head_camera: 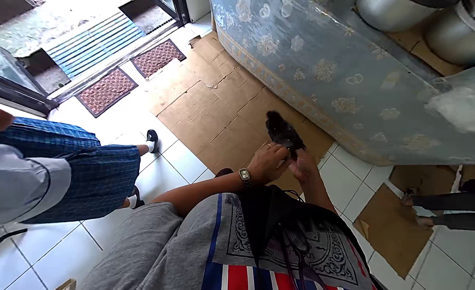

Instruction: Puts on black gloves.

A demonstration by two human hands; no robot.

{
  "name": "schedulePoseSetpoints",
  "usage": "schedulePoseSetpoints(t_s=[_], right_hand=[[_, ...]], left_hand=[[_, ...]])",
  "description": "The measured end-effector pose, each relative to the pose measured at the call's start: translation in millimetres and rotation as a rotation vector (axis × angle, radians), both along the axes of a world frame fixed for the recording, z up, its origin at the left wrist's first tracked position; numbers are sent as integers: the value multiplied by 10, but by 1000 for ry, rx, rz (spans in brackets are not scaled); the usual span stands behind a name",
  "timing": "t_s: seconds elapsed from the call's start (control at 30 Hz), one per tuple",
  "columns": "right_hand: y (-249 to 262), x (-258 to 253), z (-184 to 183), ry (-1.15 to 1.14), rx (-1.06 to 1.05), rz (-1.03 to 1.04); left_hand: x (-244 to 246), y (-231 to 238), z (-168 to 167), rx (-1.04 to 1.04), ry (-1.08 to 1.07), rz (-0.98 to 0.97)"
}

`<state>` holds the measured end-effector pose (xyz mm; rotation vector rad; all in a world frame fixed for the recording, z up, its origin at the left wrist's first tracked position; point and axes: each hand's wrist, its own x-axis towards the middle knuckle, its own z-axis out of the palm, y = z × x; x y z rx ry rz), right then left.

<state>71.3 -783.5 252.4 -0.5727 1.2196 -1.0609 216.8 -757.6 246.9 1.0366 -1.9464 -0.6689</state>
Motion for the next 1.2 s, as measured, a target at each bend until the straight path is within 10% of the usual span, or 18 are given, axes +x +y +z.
schedulePoseSetpoints(t_s=[0.43, 0.8, 1.2], right_hand=[[43, -541, -160, -514, -81, -262], [-81, -1344, -520, -212, -103, -456], [-1410, -2474, 334, 225, -273, -674]], left_hand=[[-833, -243, -41, 427, 35, -77], [-1821, -667, -4, 962, 45, -212], [-3076, -2009, 508, 493, 218, -448]])
